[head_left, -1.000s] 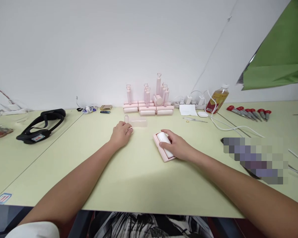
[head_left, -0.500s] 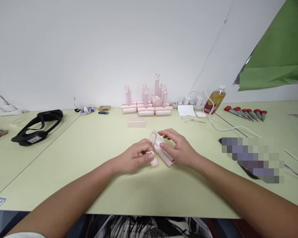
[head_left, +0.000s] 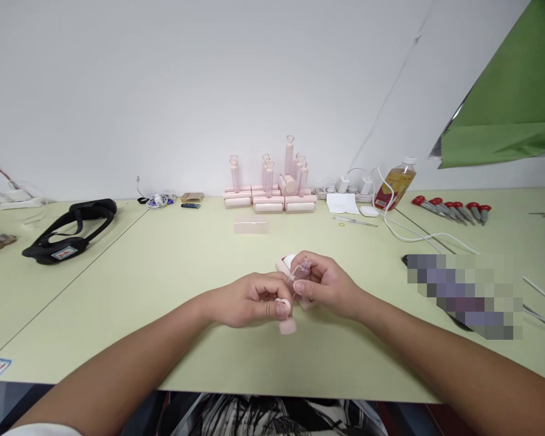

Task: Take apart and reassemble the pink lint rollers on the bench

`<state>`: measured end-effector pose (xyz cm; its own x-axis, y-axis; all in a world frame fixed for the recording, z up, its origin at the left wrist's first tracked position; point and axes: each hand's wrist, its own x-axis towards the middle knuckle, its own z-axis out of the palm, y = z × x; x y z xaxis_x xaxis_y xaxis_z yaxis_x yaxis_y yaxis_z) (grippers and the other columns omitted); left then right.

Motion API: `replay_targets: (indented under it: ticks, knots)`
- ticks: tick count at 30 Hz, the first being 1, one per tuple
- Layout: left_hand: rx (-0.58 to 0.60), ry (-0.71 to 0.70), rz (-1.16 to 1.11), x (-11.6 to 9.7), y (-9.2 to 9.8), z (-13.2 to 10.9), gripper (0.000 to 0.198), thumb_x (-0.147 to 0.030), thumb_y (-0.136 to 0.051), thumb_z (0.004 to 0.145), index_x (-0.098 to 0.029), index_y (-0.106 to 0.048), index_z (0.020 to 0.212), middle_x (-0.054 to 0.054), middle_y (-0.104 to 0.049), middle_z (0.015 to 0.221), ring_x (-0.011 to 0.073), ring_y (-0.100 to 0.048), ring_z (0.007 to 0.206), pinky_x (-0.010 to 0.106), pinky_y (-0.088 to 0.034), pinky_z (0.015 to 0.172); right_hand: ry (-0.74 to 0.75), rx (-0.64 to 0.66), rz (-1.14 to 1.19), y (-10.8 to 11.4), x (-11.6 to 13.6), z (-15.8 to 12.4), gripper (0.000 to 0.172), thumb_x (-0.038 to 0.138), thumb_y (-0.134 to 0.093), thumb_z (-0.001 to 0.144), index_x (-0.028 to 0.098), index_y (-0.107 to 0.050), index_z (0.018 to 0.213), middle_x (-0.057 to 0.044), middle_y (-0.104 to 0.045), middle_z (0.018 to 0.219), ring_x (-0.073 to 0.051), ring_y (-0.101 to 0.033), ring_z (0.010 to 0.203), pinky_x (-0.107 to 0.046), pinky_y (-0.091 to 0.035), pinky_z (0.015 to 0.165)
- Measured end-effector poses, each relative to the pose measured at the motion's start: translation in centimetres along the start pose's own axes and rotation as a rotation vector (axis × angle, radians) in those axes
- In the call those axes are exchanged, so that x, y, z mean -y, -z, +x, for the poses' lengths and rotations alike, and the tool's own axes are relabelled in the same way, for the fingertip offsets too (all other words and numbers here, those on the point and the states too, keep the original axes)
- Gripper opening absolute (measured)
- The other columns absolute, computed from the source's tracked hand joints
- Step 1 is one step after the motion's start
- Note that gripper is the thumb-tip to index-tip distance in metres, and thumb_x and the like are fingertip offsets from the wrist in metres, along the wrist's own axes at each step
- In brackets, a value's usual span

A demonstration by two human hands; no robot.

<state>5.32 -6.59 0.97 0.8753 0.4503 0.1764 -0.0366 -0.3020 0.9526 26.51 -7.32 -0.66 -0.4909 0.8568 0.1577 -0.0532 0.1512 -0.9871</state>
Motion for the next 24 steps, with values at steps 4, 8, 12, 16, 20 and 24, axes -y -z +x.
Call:
replay_targets:
  ticks: [4,8,12,16,20,24]
  knots:
    - [-0.237,-0.033,-0.033,-0.1,0.8,-0.2,0.026,-0.041,-0.059,0.088,-0.016,-0.060,0.079,0.010,-0.058,0.110,0.0197,-0.057,0.102,0.036,-0.044,0.091,0.121,-0.286,0.023,0.7,-0.1,0.1,0.029,0.043,-0.068,0.077,0.022,-0.049,0.083,0.007,-0.048,0.055,-0.009,-0.041,0.043,-0.021,-0.033,0.041]
    - [-0.566,0.041,-0.040,0.6,2.0,-0.2,0.031,-0.045,-0.060,0.086,-0.016,-0.055,0.079,0.001,-0.057,0.073,0.0094,-0.052,0.062,0.025,-0.045,0.062,0.215,-0.425,0.072,1.4,0.0,0.4,0.027,0.041,-0.065,0.078,0.023,-0.047,0.084,0.005,-0.057,0.060,-0.010,-0.046,0.043,-0.023,-0.035,0.043]
    - [-0.685,0.060,-0.090,1.4,2.4,-0.1,0.032,-0.046,-0.061,0.085,-0.016,-0.052,0.080,-0.003,-0.055,0.066,0.0061,-0.048,0.050,0.021,-0.039,0.050,0.170,-0.386,-0.001,1.1,0.0,0.3,0.027,0.038,-0.069,0.077,0.022,-0.048,0.085,0.003,-0.061,0.063,-0.011,-0.051,0.046,-0.025,-0.038,0.046]
    - [-0.707,0.018,-0.158,1.7,2.3,0.1,0.032,-0.044,-0.065,0.082,-0.016,-0.050,0.081,-0.001,-0.061,0.070,0.0077,-0.053,0.051,0.021,-0.041,0.048,0.123,-0.407,-0.073,0.9,-0.5,0.2,0.030,0.036,-0.073,0.073,0.021,-0.049,0.084,0.003,-0.061,0.063,-0.012,-0.053,0.047,-0.025,-0.042,0.047]
    - [-0.672,-0.011,-0.186,1.8,2.4,0.2,0.032,-0.042,-0.067,0.081,-0.017,-0.047,0.082,0.000,-0.063,0.072,0.0089,-0.055,0.052,0.021,-0.042,0.048,0.134,-0.314,-0.225,1.0,-1.0,0.4,0.025,0.032,-0.072,0.074,0.020,-0.053,0.085,-0.002,-0.066,0.077,-0.014,-0.058,0.061,-0.026,-0.046,0.055]
    - [-0.571,0.034,-0.109,1.9,2.6,-0.1,0.030,-0.043,-0.062,0.085,-0.018,-0.047,0.087,0.000,-0.062,0.073,0.0095,-0.056,0.055,0.023,-0.043,0.053,0.201,-0.143,-0.506,1.2,-1.1,0.3,0.022,0.027,-0.063,0.081,0.019,-0.060,0.101,-0.001,-0.061,0.076,-0.012,-0.055,0.063,-0.025,-0.043,0.058]
